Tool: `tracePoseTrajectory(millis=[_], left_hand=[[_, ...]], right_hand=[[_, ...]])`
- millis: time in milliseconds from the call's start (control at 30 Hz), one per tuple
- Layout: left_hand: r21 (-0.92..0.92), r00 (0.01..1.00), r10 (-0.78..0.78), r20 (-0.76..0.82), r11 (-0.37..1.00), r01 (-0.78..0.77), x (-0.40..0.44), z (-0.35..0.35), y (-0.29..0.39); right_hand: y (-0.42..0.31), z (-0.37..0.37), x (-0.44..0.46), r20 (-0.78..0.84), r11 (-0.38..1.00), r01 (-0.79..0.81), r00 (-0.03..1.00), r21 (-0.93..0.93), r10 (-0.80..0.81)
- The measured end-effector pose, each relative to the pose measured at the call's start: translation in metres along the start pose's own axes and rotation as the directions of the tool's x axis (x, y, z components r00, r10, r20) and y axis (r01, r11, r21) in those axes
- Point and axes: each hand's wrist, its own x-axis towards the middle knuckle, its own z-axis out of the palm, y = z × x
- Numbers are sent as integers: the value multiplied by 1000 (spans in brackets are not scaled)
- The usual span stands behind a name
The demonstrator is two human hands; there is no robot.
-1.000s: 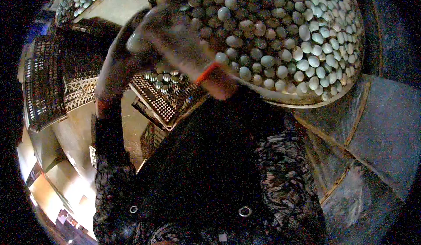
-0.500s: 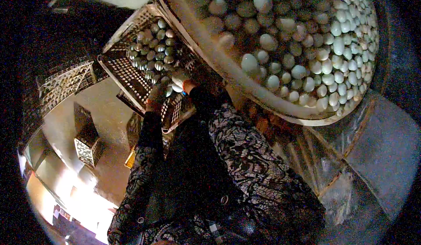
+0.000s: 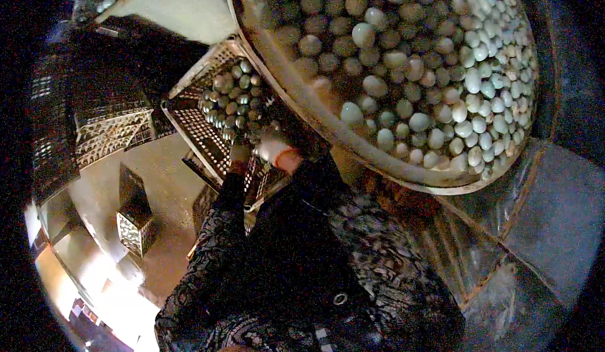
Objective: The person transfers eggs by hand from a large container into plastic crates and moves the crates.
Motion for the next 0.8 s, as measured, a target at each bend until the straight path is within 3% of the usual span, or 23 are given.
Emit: tracePoseTrajectory(millis=[33, 67, 100, 133, 167, 200, 233, 267, 333, 400, 433, 500, 533, 600, 667, 733, 767, 800], left_hand=[[4, 994, -24, -111, 1000, 25, -10, -6, 11], [-2, 987, -42, -153, 999, 43, -16, -8, 19], [-9, 979, -60, -195, 998, 60, -24, -12, 29], [-30, 967, -76, -244, 997, 71, -28, -24, 35], [-53, 952, -92, -292, 995, 80, -33, -34, 39], [17, 950, 24, -313, 1000, -20, -48, -46, 51], [93, 942, 134, -307, 989, -110, -61, -50, 63], [88, 953, 125, -276, 991, -104, -69, -54, 80], [45, 971, 73, -227, 997, -64, -88, -70, 121], [28, 968, 65, -242, 998, -60, -110, -86, 161], [-65, 962, 105, -253, 990, -126, -106, -86, 159], [-78, 955, 147, -257, 982, -172, -111, -89, 168], [-90, 956, 144, -257, 981, -172, -111, -89, 168], [-71, 930, 198, -310, 971, -230, -110, -86, 167], [-89, 944, 140, -298, 981, -173, -113, -87, 167], [-93, 954, 118, -274, 985, -149, -118, -91, 171], [-90, 930, 173, -324, 973, -213, -122, -93, 173], [-32, 915, 151, -375, 984, -175, -98, -71, 141]], right_hand=[[-26, -40, -42, -153, 970, 235, 963, 63, -223], [-63, -88, -81, -231, 945, 198, 963, 260, -138], [-83, -123, -117, -367, 863, 377, 896, 336, -249], [-97, -161, -149, -517, 793, 550, 773, 260, -367], [-109, -204, -183, -566, 816, 527, 758, 239, -324], [-109, -232, -208, -629, 850, 464, 745, 247, -224], [-93, -249, -210, -718, 933, 353, 667, 70, -199], [-77, -267, -213, -797, 980, 187, 580, -75, -171], [-17, -280, -199, -739, 937, -151, 659, -316, -143], [11, -285, -177, -599, 877, -378, 789, -298, 137], [7, -285, -168, -602, 879, -358, 791, -315, 106], [0, -284, -166, -468, 809, -453, 846, -375, 257], [5, -283, -160, -469, 806, -446, 849, -389, 243], [13, -281, -158, -514, 888, -408, 820, -211, 254], [12, -288, -158, -501, 898, -378, 836, -227, 225], [8, -297, -160, -606, 996, -83, 792, 8, 71], [13, -297, -172, -667, 991, 49, 744, 124, 47], [19, -293, -172, -603, 846, 226, 786, 483, 135]])
